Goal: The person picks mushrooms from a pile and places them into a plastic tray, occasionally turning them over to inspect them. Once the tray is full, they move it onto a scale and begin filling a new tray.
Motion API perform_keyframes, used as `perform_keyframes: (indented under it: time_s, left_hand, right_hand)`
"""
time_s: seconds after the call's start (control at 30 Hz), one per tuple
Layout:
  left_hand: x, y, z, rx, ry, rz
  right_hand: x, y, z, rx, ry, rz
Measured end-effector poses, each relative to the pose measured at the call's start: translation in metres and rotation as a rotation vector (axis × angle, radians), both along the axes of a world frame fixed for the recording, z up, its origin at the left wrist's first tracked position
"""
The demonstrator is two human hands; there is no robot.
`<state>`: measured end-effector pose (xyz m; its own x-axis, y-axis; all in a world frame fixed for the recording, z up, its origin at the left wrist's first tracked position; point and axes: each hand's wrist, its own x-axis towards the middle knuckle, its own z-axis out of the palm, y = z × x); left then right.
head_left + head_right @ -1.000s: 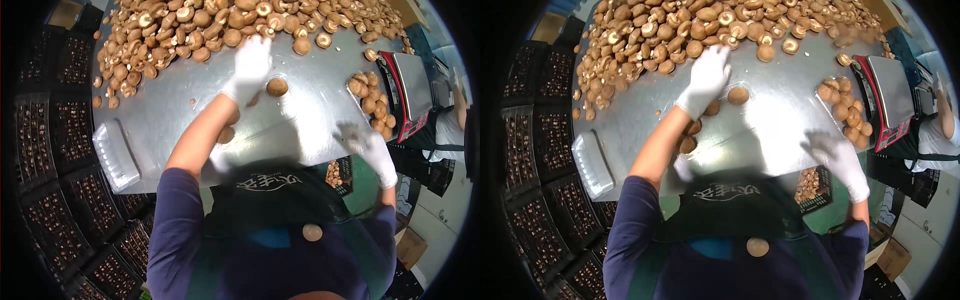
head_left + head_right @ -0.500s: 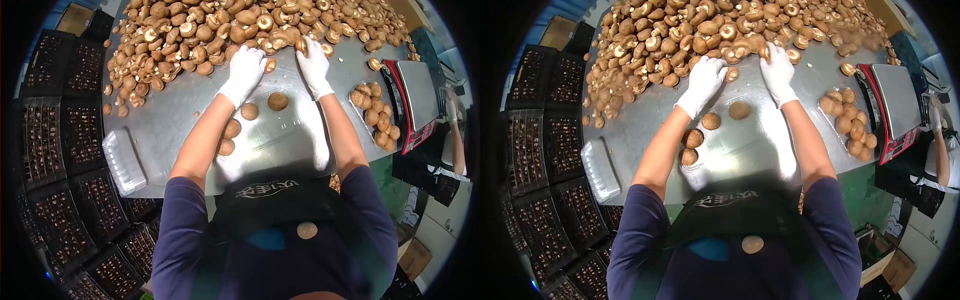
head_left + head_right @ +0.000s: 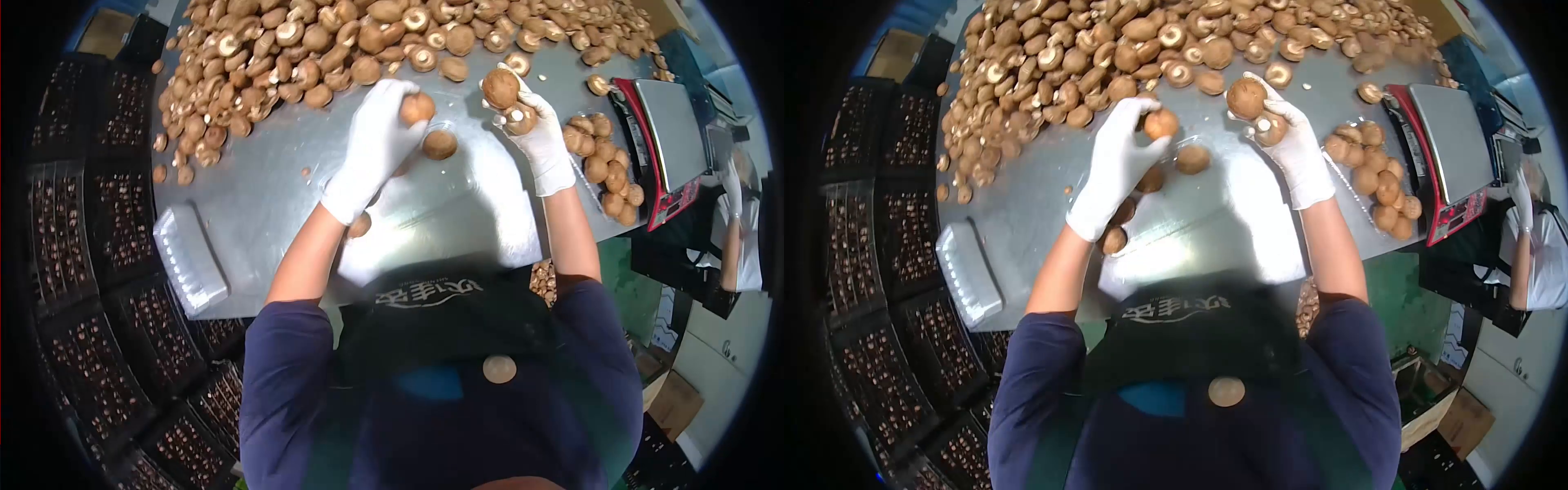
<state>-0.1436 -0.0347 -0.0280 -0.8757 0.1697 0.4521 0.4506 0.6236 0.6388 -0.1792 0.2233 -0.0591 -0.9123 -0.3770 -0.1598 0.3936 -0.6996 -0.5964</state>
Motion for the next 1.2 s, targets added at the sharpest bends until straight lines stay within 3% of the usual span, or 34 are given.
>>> perform_keyframes:
  time_s: [0.13,0.2,0.27,0.37,0.43,0.63,0.87,0.93,1.07,1.13,1.2]
  left_hand:
    - [0.080,-0.032,0.008,0.022,-0.221,0.071]
    - [0.104,-0.040,-0.005,-0.186,-0.074,0.123]
    - [0.112,-0.044,-0.020,-0.233,-0.067,0.136]
    - [0.113,-0.040,-0.034,-0.343,0.012,0.127]
    - [0.115,-0.039,-0.039,-0.334,0.003,0.100]
    - [0.117,-0.044,-0.041,-0.306,-0.032,0.094]
    - [0.114,-0.037,-0.045,-0.338,-0.032,0.163]
    - [0.115,-0.036,-0.041,-0.327,-0.038,0.158]
    - [0.113,-0.037,-0.023,-0.226,-0.081,0.131]
    - [0.099,-0.036,-0.015,-0.239,-0.013,0.147]
    - [0.069,-0.036,-0.010,-0.257,-0.012,0.137]
  right_hand:
    - [0.027,-0.026,0.012,0.067,-0.083,0.036]
    - [0.044,-0.040,0.021,0.439,0.143,0.149]
    - [0.068,-0.065,0.033,0.583,0.067,0.203]
    - [0.087,-0.087,0.015,0.722,0.185,0.293]
    - [0.097,-0.098,0.003,1.187,0.600,0.256]
    - [0.107,-0.089,0.000,1.511,0.975,-0.120]
    - [0.115,-0.090,0.011,1.421,0.907,-0.202]
    - [0.114,-0.091,0.004,1.385,0.930,-0.320]
    - [0.119,-0.083,-0.004,1.402,0.801,-0.326]
    - [0.123,-0.078,0.002,1.430,0.688,-0.145]
    - [0.120,-0.074,-0.016,1.482,0.805,-0.204]
